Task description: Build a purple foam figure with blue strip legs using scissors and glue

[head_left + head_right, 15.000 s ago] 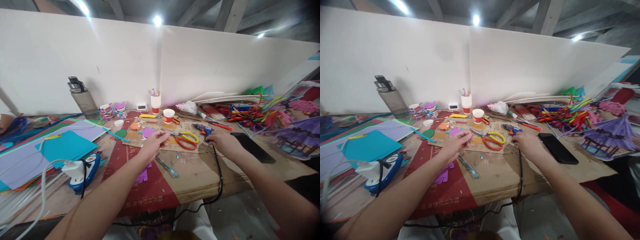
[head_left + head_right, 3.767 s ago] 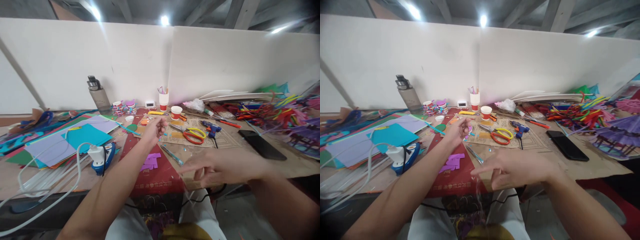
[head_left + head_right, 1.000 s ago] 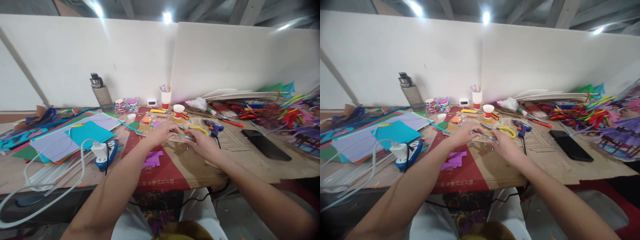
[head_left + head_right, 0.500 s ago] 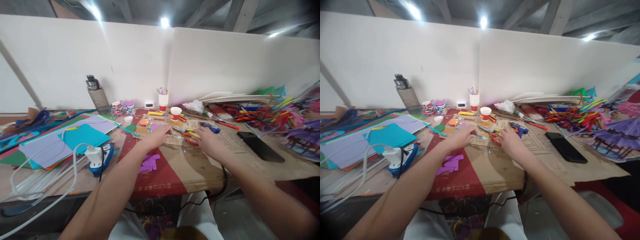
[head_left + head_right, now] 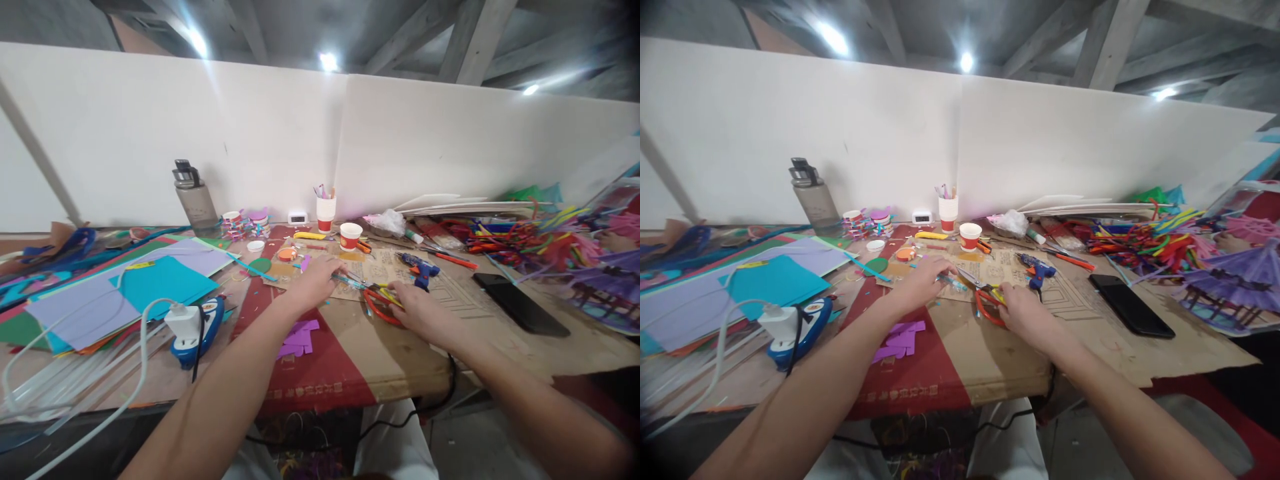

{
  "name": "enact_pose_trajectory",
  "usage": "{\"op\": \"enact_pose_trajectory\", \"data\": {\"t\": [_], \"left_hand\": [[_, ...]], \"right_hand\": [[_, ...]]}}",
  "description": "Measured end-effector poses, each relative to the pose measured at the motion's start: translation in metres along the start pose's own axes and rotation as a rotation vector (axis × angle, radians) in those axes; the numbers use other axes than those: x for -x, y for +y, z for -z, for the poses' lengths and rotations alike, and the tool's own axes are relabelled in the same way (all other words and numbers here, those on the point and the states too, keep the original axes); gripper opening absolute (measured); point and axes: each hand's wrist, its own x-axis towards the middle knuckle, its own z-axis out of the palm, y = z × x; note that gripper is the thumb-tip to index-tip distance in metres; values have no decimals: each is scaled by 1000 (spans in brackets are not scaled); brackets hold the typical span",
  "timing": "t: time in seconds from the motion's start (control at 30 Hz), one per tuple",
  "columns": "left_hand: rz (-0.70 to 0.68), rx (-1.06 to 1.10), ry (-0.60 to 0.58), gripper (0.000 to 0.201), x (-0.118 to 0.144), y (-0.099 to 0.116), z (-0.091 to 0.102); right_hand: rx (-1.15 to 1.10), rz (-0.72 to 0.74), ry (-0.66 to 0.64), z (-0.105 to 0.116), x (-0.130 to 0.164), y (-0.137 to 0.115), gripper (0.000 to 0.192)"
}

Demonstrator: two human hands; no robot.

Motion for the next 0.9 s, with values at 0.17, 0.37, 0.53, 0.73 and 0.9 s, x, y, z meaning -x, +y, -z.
{"op": "enact_pose_trajectory", "data": {"t": [0.17,0.37,0.53,0.73,0.9], "left_hand": [[-27,-52,-74,34,-1,3,-7],[-95,-83,-94,33,0,2,-12],[-111,-91,-100,31,0,1,-13],[-123,-109,-108,29,1,2,-14],[-125,-99,-113,29,1,3,-14]], "right_hand": [[-30,62,-25,11,-1,1,22],[65,-35,87,33,-71,5,27],[130,-110,-8,21,-124,1,27],[170,-163,-62,2,-145,1,35],[165,-180,-49,0,-153,1,32]]}}
